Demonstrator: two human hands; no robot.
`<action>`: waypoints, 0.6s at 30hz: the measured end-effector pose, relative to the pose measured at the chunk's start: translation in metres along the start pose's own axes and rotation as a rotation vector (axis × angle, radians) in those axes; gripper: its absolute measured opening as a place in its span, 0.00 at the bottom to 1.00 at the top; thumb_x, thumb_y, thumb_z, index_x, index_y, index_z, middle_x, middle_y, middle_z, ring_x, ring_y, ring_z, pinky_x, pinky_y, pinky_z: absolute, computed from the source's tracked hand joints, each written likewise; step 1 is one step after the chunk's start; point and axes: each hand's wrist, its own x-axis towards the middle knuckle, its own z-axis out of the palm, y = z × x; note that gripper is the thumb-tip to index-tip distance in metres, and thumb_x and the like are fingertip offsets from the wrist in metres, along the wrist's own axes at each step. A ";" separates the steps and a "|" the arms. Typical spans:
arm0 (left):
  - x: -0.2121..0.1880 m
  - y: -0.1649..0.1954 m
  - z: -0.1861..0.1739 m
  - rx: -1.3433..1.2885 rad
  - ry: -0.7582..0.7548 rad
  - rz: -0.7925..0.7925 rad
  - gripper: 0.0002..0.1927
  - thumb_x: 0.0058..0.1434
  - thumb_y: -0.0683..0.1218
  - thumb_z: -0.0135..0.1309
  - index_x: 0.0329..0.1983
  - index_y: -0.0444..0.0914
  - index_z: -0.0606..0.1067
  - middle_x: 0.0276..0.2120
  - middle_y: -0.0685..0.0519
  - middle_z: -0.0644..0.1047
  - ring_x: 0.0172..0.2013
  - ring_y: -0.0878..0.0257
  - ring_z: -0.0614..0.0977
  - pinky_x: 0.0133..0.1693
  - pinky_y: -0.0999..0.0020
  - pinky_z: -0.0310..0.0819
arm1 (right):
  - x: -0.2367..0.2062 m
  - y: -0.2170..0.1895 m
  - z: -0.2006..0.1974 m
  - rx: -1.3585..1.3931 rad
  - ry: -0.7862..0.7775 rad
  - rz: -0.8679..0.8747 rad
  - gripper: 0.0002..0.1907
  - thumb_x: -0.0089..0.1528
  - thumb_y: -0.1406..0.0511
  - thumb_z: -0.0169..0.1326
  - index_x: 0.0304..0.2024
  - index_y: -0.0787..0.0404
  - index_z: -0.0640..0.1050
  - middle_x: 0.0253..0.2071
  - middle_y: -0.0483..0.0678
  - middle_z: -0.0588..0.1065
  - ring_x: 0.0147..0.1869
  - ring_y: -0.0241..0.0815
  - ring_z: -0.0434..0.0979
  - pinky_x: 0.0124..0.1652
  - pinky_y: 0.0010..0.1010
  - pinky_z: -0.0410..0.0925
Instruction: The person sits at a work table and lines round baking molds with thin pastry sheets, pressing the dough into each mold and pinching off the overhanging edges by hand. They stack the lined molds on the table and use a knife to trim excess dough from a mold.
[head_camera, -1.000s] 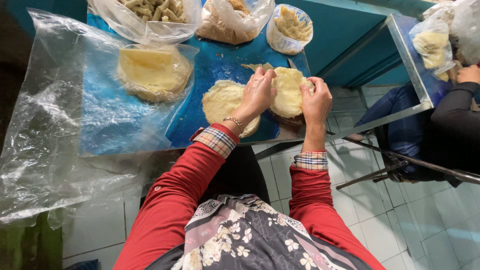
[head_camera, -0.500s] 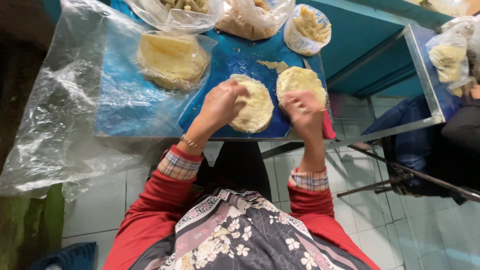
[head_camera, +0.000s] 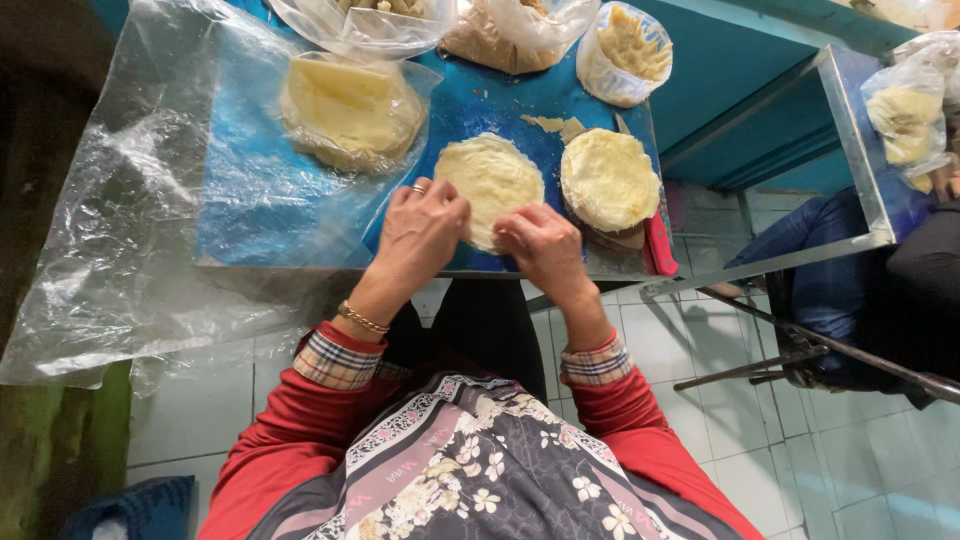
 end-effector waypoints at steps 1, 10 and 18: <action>0.000 -0.005 -0.004 -0.023 0.019 -0.027 0.04 0.55 0.42 0.60 0.34 0.42 0.78 0.38 0.52 0.76 0.45 0.53 0.77 0.46 0.57 0.70 | 0.002 -0.004 0.007 0.018 0.019 0.009 0.06 0.60 0.64 0.64 0.37 0.56 0.80 0.36 0.45 0.77 0.41 0.48 0.78 0.39 0.37 0.71; -0.023 0.011 -0.003 -0.156 0.100 0.056 0.04 0.60 0.42 0.59 0.36 0.40 0.76 0.37 0.53 0.76 0.43 0.54 0.77 0.49 0.57 0.70 | 0.017 0.003 0.018 0.002 -0.005 0.012 0.05 0.64 0.65 0.61 0.37 0.59 0.79 0.35 0.48 0.75 0.38 0.49 0.78 0.36 0.38 0.70; -0.013 0.009 -0.003 -0.200 0.144 -0.077 0.10 0.58 0.43 0.60 0.42 0.39 0.77 0.38 0.50 0.75 0.42 0.51 0.76 0.42 0.58 0.69 | 0.039 0.022 0.014 0.186 -0.110 0.065 0.06 0.65 0.65 0.60 0.37 0.61 0.78 0.36 0.48 0.75 0.36 0.44 0.79 0.35 0.34 0.71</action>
